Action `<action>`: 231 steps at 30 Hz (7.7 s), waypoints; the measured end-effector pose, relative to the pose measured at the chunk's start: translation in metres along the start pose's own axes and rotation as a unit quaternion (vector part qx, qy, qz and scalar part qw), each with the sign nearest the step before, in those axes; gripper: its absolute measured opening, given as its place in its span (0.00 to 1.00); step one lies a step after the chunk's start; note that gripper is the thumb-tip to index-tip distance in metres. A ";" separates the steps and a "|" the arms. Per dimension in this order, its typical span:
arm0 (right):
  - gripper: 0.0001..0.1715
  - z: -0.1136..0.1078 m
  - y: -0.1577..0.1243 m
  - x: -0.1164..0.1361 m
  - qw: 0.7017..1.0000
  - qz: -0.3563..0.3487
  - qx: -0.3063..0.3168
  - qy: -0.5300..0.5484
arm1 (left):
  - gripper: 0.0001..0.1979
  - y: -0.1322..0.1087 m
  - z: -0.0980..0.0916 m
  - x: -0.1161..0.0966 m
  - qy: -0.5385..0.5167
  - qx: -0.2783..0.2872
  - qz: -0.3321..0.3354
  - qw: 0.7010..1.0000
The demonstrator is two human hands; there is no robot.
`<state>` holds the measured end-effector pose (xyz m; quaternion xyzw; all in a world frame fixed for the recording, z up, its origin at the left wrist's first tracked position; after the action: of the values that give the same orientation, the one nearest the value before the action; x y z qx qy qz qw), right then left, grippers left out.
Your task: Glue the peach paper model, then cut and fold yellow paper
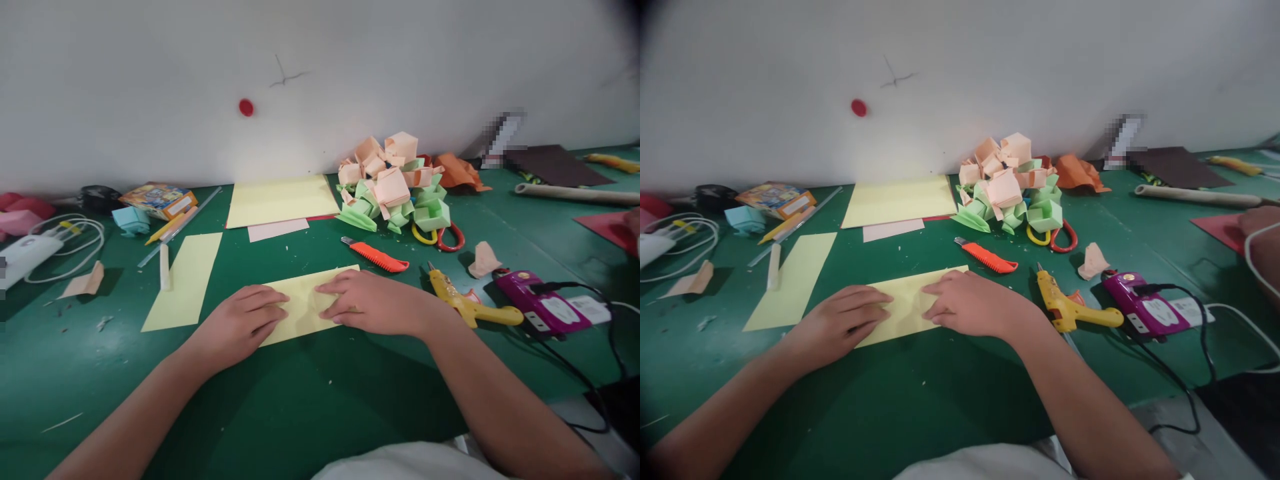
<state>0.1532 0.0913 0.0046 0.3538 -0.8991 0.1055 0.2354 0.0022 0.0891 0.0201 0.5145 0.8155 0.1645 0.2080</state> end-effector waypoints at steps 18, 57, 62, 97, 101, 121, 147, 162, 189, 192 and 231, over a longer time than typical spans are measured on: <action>0.18 0.002 -0.003 -0.005 1.000 0.010 0.008 0.004 | 0.14 -0.006 0.008 0.017 0.049 0.033 -0.061 0.996; 0.19 0.000 -0.006 -0.009 0.999 0.023 0.019 -0.025 | 0.16 -0.011 0.015 0.028 0.080 0.082 -0.113 0.987; 0.19 0.000 -0.006 -0.010 0.999 0.023 0.022 -0.020 | 0.16 -0.012 0.017 0.030 0.080 0.091 -0.120 0.985; 0.19 -0.007 -0.006 0.004 0.999 0.009 0.016 -0.045 | 0.17 -0.013 0.015 0.031 0.074 0.092 -0.124 0.985; 0.18 -0.010 -0.008 0.008 0.999 0.004 0.010 -0.033 | 0.17 -0.013 0.016 0.030 0.076 0.104 -0.119 0.984; 0.18 -0.008 -0.008 0.002 0.999 0.018 0.015 -0.029 | 0.16 -0.010 0.015 0.028 0.071 0.101 -0.121 0.985; 0.45 0.001 -0.012 -0.005 0.993 0.077 0.027 -0.084 | 0.17 -0.014 0.020 0.036 0.034 0.134 -0.164 0.977; 0.49 0.001 -0.018 -0.031 0.993 0.109 0.050 0.009 | 0.18 -0.018 0.027 0.045 0.022 0.174 -0.204 0.963; 0.27 -0.015 -0.007 -0.011 0.993 0.111 -0.043 -0.012 | 0.20 -0.026 0.030 0.051 -0.022 0.220 -0.252 0.942; 0.26 -0.014 0.000 -0.005 0.990 0.111 -0.072 -0.044 | 0.22 -0.031 0.033 0.053 -0.038 0.244 -0.261 0.933; 0.33 0.020 0.047 0.017 0.970 0.110 -0.080 -0.201 | 0.20 -0.024 0.012 0.032 0.049 0.224 -0.282 0.931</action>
<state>0.1033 0.1081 -0.0050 0.2467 -0.9668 -0.0148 0.0646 -0.0223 0.1090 -0.0073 0.2877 0.9518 -0.0634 0.0849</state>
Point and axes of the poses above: each hand's wrist, its own y-axis towards the middle knuckle, its own z-axis out of the palm, x = y × z, the point moved 10 cm from there along y, towards the middle knuckle, and after that the axes turned 5 degrees about -x, right-handed, at the moved point
